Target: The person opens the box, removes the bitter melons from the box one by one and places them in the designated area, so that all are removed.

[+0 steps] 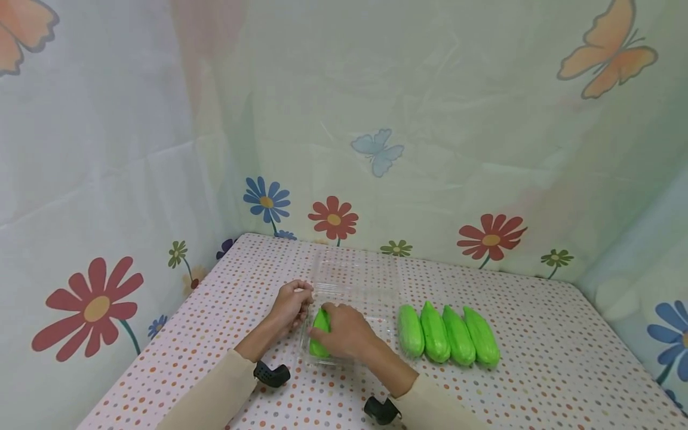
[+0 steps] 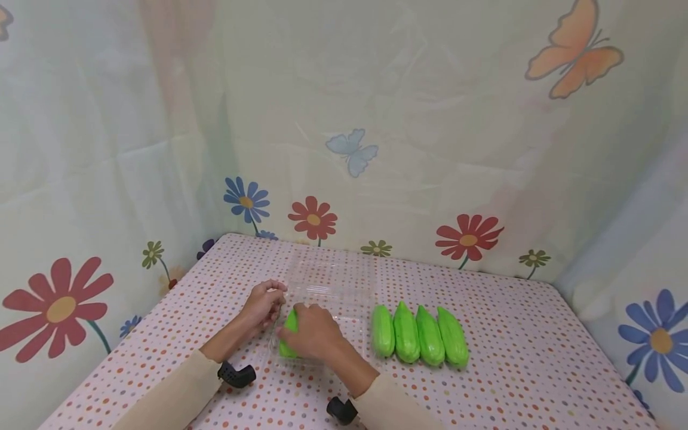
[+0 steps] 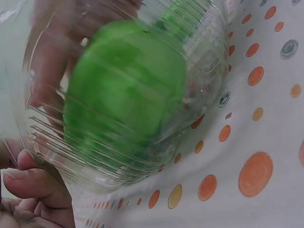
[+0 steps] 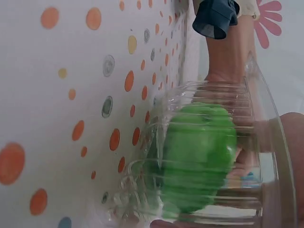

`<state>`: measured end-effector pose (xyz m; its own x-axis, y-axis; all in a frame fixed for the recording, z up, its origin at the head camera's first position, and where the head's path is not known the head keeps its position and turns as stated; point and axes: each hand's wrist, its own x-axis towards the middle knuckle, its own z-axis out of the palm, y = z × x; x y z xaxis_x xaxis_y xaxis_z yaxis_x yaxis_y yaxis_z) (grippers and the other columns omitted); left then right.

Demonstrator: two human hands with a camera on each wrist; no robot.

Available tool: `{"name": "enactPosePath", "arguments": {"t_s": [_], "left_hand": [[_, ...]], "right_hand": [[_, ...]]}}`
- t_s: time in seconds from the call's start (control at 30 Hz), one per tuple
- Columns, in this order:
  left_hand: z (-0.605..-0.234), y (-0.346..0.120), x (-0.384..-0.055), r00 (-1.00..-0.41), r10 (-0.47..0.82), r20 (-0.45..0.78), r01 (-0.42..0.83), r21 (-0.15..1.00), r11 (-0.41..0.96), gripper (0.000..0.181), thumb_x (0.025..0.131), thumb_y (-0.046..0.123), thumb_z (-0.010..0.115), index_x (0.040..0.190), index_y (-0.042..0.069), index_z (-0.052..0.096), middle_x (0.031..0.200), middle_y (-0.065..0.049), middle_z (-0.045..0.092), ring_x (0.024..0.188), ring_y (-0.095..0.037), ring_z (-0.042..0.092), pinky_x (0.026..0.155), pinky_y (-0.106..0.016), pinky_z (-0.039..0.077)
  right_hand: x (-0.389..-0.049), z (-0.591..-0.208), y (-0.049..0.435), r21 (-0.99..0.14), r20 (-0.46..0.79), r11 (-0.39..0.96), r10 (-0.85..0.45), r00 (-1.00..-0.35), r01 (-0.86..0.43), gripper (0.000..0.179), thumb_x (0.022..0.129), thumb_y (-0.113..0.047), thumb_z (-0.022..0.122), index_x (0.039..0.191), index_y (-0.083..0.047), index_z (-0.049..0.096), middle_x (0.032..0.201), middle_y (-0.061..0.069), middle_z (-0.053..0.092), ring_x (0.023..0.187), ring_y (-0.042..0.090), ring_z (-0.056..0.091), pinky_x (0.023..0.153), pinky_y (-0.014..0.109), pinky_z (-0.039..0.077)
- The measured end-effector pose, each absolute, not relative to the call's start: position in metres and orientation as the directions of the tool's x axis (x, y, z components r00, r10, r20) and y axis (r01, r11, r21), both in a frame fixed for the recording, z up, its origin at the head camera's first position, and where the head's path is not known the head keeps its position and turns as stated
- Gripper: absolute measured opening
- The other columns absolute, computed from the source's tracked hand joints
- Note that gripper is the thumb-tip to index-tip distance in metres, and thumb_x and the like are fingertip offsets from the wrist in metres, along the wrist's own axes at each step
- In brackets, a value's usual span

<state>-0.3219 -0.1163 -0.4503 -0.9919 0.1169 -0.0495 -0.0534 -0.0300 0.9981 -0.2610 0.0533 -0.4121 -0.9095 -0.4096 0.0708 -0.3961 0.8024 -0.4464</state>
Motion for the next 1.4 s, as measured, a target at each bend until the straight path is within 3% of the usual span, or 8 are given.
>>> {"name": "enactPosePath", "arguments": {"t_s": [0.17,0.43,0.57,0.7,0.93,1.13,1.27,1.4], "left_hand": [[-0.452,-0.117,-0.322,-0.993,0.112,-0.039,-0.042,0.999,-0.025,0.031,0.089,0.001,0.053,0.120,-0.006,0.054,0.054,0.001,0.043,0.041,-0.009,0.037,0.034,-0.023,0.027],[-0.453,-0.116,-0.322,-0.991,0.123,-0.043,-0.048,0.998,-0.035,0.034,0.092,0.001,0.050,0.125,-0.009,0.049,0.052,0.003,0.041,0.040,-0.009,0.037,0.034,-0.022,0.027],[-0.453,-0.116,-0.323,-0.992,0.121,-0.043,-0.047,0.998,-0.034,0.035,0.091,0.001,0.050,0.125,-0.008,0.049,0.053,0.003,0.041,0.041,-0.009,0.036,0.034,-0.023,0.027],[-0.455,-0.116,-0.323,-0.992,0.119,-0.046,-0.051,0.998,-0.043,0.036,0.090,0.002,0.051,0.124,-0.008,0.049,0.055,0.003,0.042,0.041,-0.009,0.037,0.034,-0.022,0.027],[-0.456,-0.116,-0.324,-0.992,0.111,-0.057,-0.063,0.997,-0.046,0.037,0.086,0.002,0.053,0.123,-0.006,0.050,0.057,0.002,0.044,0.042,-0.009,0.038,0.034,-0.022,0.027],[-0.455,-0.115,-0.323,-0.993,0.098,-0.071,-0.076,0.996,-0.047,0.037,0.085,0.001,0.053,0.122,-0.007,0.050,0.056,0.003,0.043,0.042,-0.009,0.037,0.034,-0.022,0.027],[-0.454,-0.115,-0.323,-0.993,0.100,-0.066,-0.071,0.996,-0.048,0.039,0.085,0.002,0.053,0.123,-0.007,0.050,0.054,0.003,0.043,0.041,-0.009,0.038,0.034,-0.022,0.028],[-0.454,-0.115,-0.324,-0.993,0.105,-0.061,-0.066,0.997,-0.045,0.039,0.085,0.001,0.052,0.123,-0.008,0.050,0.053,0.003,0.043,0.040,-0.009,0.038,0.033,-0.022,0.028]], "right_hand": [[-0.261,-0.413,0.047,-0.433,0.083,0.808,-0.406,-0.910,-0.400,0.060,0.091,-0.039,0.067,0.135,0.002,0.057,0.088,0.005,0.056,0.072,0.017,0.049,0.060,0.032,0.043],[-0.262,-0.418,0.038,-0.433,0.080,0.813,-0.396,-0.915,-0.389,0.038,0.091,-0.015,0.060,0.122,0.006,0.058,0.062,0.004,0.048,0.049,0.016,0.042,0.042,0.028,0.035],[-0.262,-0.420,0.037,-0.338,0.097,0.857,-0.380,-0.920,-0.389,0.041,0.086,-0.011,0.056,0.123,0.004,0.058,0.073,0.011,0.058,0.061,0.024,0.057,0.044,0.033,0.042],[-0.260,-0.419,0.038,-0.247,0.092,0.886,-0.382,-0.920,-0.392,0.045,0.088,-0.013,0.055,0.131,0.000,0.058,0.098,0.022,0.065,0.089,0.039,0.066,0.052,0.044,0.051],[-0.260,-0.425,0.039,-0.238,0.048,0.900,-0.366,-0.929,-0.366,0.042,0.101,-0.020,0.051,0.141,-0.007,0.051,0.123,0.027,0.057,0.119,0.045,0.055,0.073,0.054,0.055],[-0.263,-0.429,0.040,-0.200,0.021,0.921,-0.338,-0.941,-0.335,0.055,0.097,-0.037,0.063,0.143,-0.012,0.046,0.121,0.020,0.056,0.112,0.041,0.054,0.076,0.058,0.052],[-0.266,-0.430,0.042,-0.160,0.010,0.928,-0.339,-0.941,-0.336,0.067,0.089,-0.040,0.073,0.143,-0.013,0.043,0.119,0.018,0.053,0.108,0.039,0.053,0.071,0.053,0.052],[-0.267,-0.430,0.043,-0.153,0.007,0.929,-0.341,-0.940,-0.338,0.065,0.088,-0.044,0.075,0.137,-0.015,0.044,0.116,0.017,0.051,0.103,0.037,0.052,0.065,0.049,0.051]]}}
